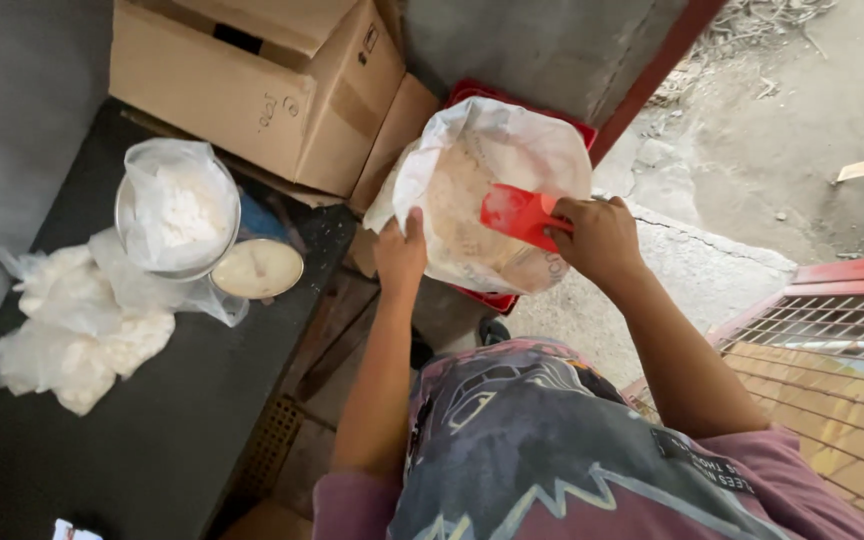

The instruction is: Scoop and weigh flour from a large sack into smaller plastic bags using a scale.

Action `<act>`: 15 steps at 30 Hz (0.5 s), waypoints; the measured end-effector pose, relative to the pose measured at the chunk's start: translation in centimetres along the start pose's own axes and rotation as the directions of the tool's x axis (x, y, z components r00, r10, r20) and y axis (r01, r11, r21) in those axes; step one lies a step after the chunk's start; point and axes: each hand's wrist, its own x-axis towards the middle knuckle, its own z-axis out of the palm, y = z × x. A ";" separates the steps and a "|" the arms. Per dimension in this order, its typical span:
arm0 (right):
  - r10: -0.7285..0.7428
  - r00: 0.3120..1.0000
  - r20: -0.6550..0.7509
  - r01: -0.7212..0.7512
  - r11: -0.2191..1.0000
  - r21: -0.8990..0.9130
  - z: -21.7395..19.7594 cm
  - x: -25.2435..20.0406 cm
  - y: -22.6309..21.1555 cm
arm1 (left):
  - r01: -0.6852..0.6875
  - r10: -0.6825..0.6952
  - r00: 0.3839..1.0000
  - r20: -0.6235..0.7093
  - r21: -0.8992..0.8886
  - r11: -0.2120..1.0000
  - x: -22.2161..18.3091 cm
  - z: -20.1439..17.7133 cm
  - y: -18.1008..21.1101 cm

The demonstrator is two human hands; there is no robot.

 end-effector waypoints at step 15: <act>0.008 0.997 0.076 -0.004 0.999 -0.053 -0.2 1.4 -0.5 | 0.032 -0.027 0.999 -0.036 0.124 0.992 -5.3 -3.9 0.5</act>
